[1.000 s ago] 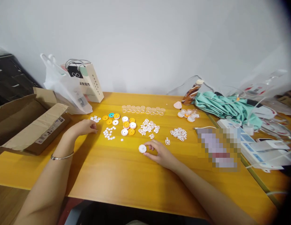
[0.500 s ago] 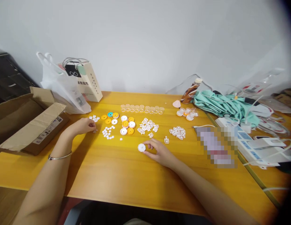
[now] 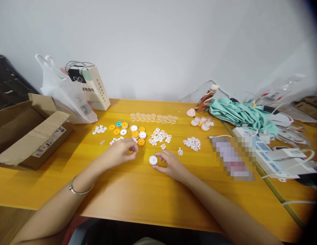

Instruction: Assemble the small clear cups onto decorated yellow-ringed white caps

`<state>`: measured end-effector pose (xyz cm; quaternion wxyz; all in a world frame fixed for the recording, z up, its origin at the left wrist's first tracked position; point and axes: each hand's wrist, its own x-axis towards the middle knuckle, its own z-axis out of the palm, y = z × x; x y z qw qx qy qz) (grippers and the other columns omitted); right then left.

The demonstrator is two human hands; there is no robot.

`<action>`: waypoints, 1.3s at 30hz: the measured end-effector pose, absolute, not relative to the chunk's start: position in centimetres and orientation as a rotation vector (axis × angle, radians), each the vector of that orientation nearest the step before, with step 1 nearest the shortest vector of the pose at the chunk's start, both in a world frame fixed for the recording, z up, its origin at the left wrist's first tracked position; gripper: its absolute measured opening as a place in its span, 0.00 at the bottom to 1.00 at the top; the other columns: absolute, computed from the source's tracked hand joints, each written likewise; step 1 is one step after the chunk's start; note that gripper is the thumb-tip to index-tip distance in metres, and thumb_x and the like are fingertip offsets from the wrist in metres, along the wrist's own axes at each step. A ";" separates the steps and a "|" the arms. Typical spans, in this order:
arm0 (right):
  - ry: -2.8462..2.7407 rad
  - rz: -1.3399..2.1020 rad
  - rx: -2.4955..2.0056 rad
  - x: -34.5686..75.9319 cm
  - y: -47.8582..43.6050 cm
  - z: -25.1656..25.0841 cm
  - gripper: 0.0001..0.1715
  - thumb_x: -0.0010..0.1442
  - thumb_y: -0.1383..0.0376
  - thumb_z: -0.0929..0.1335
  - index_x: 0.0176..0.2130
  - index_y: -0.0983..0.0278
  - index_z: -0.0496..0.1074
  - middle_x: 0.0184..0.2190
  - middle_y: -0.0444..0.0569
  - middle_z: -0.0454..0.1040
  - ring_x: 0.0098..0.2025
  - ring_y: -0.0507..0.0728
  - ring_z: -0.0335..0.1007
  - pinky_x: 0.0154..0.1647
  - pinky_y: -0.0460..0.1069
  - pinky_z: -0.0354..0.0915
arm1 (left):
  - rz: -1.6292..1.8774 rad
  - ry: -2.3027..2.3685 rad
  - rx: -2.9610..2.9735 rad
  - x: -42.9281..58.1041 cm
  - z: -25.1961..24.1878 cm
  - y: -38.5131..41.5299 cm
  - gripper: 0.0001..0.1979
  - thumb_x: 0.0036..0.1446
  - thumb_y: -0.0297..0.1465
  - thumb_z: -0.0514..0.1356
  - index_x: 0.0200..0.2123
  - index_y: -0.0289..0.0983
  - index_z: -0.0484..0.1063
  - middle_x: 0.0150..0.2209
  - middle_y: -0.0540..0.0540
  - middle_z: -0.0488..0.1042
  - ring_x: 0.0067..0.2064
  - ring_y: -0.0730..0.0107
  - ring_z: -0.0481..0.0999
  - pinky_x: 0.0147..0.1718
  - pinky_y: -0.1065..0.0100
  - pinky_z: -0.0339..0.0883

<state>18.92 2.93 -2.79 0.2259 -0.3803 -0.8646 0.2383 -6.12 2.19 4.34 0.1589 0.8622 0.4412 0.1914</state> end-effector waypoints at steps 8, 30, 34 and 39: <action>-2.411 0.527 -1.046 18.4 3.2 -3.1 0.12 0.58 0.58 0.65 0.41 0.62 0.68 0.30 0.47 0.68 0.33 0.55 0.65 0.35 0.50 0.61 | 0.819 1.083 2.569 -1.4 -1.4 2.3 0.07 0.59 0.29 0.54 0.34 0.36 0.71 0.30 0.46 0.73 0.33 0.70 0.71 0.34 0.69 0.64; -2.362 0.624 -0.987 18.9 3.0 -3.3 0.21 0.55 0.58 0.68 0.48 0.61 0.67 0.31 0.48 0.69 0.35 0.56 0.65 0.38 0.51 0.63 | 0.884 0.852 2.653 -2.1 -2.6 2.0 0.08 0.59 0.28 0.55 0.40 0.35 0.73 0.37 0.42 0.75 0.38 0.69 0.74 0.38 0.69 0.69; -2.275 0.689 -0.947 19.2 2.9 -3.5 0.26 0.54 0.58 0.69 0.50 0.63 0.64 0.32 0.48 0.67 0.33 0.54 0.64 0.35 0.50 0.64 | 0.898 0.851 2.597 -2.0 -2.4 1.9 0.08 0.59 0.29 0.56 0.41 0.34 0.72 0.38 0.42 0.75 0.39 0.70 0.75 0.38 0.69 0.70; -2.196 0.699 -0.885 19.5 2.7 -3.7 0.24 0.54 0.58 0.69 0.49 0.61 0.63 0.35 0.48 0.67 0.36 0.54 0.64 0.39 0.51 0.65 | 0.891 0.869 2.569 -2.3 -2.3 1.9 0.09 0.58 0.30 0.56 0.41 0.34 0.71 0.38 0.41 0.75 0.39 0.70 0.74 0.38 0.68 0.70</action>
